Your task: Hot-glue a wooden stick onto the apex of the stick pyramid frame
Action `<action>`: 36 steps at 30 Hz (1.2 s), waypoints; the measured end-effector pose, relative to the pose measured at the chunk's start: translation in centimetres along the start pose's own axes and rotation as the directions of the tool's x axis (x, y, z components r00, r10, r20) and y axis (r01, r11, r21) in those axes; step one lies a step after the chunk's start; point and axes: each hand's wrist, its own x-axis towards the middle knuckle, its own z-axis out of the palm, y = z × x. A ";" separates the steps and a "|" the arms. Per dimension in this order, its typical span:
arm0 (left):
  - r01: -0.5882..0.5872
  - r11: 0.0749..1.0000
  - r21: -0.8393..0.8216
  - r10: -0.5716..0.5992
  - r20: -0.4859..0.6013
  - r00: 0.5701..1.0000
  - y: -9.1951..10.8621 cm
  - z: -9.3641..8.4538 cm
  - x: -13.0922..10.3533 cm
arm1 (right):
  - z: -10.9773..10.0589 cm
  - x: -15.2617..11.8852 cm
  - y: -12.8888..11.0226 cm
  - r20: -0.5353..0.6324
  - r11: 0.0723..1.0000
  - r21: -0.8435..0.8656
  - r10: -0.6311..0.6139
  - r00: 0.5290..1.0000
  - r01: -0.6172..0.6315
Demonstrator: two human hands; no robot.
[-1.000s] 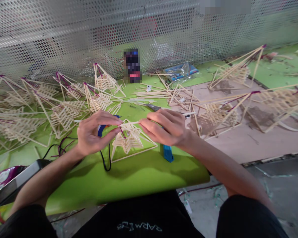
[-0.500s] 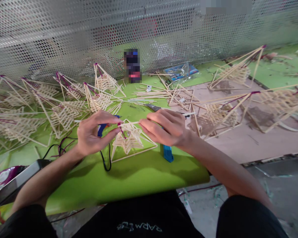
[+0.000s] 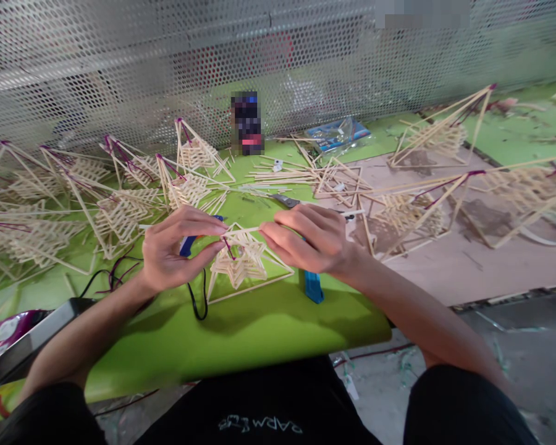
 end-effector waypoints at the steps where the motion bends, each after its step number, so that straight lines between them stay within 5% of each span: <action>1: -0.016 1.000 0.021 0.016 0.001 1.000 0.1 -0.1 0.1 | 0.0 0.0 0.0 0.006 1.000 0.001 0.001 1.000 -0.001; 36: 0.033 0.999 0.027 -0.033 -0.005 0.999 0.4 -0.2 0.0 | -0.4 -0.1 -0.1 0.020 1.000 -0.003 0.003 1.000 -0.003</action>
